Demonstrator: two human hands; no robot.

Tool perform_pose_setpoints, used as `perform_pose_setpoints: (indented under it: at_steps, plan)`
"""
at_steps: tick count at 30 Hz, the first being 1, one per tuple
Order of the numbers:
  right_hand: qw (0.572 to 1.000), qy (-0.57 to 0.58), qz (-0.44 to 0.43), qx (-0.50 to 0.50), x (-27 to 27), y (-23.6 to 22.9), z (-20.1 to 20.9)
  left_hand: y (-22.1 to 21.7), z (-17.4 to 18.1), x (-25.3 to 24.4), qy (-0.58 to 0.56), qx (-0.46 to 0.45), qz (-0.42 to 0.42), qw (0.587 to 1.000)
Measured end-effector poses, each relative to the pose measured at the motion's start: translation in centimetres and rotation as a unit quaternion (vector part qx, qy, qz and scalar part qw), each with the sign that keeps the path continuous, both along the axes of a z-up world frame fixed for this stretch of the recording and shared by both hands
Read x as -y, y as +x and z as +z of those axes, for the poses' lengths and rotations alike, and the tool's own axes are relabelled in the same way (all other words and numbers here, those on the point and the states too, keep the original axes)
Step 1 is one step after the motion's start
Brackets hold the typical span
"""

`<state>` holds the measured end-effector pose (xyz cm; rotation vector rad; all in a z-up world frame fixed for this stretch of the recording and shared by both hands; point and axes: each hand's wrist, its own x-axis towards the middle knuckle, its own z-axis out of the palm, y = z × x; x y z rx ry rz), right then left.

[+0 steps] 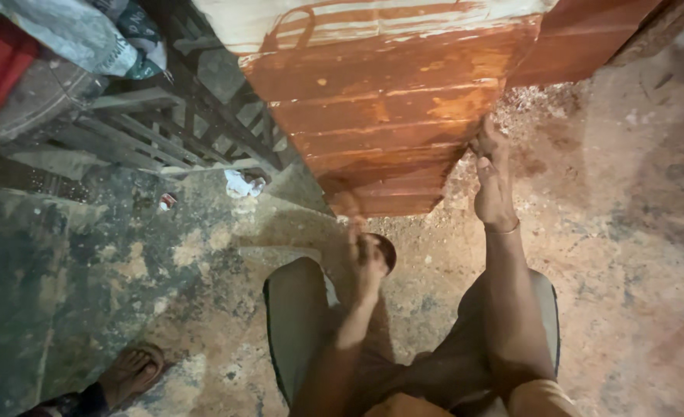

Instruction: The person paints the lower section of a wooden furniture piece with reddish-brown paint using a brush. They repeatedly dip the brush into a small container and apply paint to the grooved surface.

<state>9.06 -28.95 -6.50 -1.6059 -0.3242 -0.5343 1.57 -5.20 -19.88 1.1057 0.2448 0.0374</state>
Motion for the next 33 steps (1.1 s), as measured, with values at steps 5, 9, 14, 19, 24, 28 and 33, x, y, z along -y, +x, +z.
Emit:
perform_pose_setpoints:
  at_steps: [5,9,14,19,24,28,33]
  plan:
    - [0.999,-0.026,-0.022,-0.005,0.3,-0.3,0.1,-1.4,-2.2,1.5,0.024,0.055,-0.273,0.96]
    - [1.0,-0.011,-0.002,0.021,0.0,-0.3,0.4,-1.8,-0.7,0.7,0.022,-0.014,-0.265,0.964]
    - [1.0,-0.003,-0.004,0.014,0.2,-0.2,0.7,0.2,1.8,-2.4,-0.021,-0.145,0.073,0.986]
    - [1.0,-0.002,-0.005,0.02,0.2,-0.3,0.7,1.8,2.1,-4.9,-0.037,-0.134,0.114,0.984]
    - [0.999,-0.012,-0.011,0.04,0.0,-0.2,1.1,1.6,-0.5,-2.1,0.102,-0.214,-0.049,0.97]
    - [1.0,0.012,-0.008,0.024,0.1,-0.2,0.7,-0.5,-3.4,0.3,0.139,-0.058,-0.182,0.972]
    - [0.999,0.027,0.004,0.025,0.3,-0.1,0.2,-2.4,-4.0,1.5,0.226,0.094,-0.232,0.941]
